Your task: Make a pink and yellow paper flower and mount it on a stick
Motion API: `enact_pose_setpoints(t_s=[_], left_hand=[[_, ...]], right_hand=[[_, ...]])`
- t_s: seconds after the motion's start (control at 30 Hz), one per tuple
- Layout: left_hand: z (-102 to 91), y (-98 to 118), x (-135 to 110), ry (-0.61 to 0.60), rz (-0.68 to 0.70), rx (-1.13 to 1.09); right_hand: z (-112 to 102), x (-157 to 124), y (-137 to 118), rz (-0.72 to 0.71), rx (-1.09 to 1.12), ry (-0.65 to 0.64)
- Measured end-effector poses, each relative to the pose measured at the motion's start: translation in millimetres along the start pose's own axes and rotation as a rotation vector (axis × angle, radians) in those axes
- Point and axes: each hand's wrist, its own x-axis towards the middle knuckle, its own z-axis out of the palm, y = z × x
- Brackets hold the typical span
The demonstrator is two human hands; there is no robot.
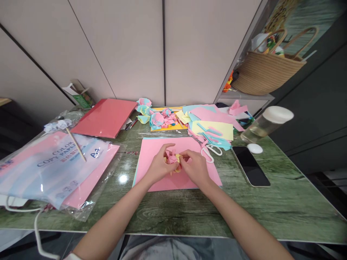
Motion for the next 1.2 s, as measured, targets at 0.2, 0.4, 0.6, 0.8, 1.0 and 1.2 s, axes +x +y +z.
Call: enact_pose_setpoints(t_s=[0.2,0.4,0.6,0.8,1.0,1.2], left_hand=[[4.1,-3,0,0.023,0.018,-0.021],[10.8,-1,-2,0.125,0.070,-0.010],[2.6,-5,4,0.004,-0.025,-0.281],[1.4,-8,5,-0.016,-0.034,-0.372],[6.8,1,-3,0.042,0.126,0.027],[10.2,-4,-2,0.220,0.196,0.121]], right_hand=[[-3,0,-3,0.020,0.047,0.014],[-5,0,-6,0.069,0.124,0.020],[-8,3,-4,0.138,0.392,0.002],[-9,3,-5,0.145,0.434,0.019],[-8,1,-4,0.156,0.375,0.048],[-6,0,-3,0.144,0.353,0.075]])
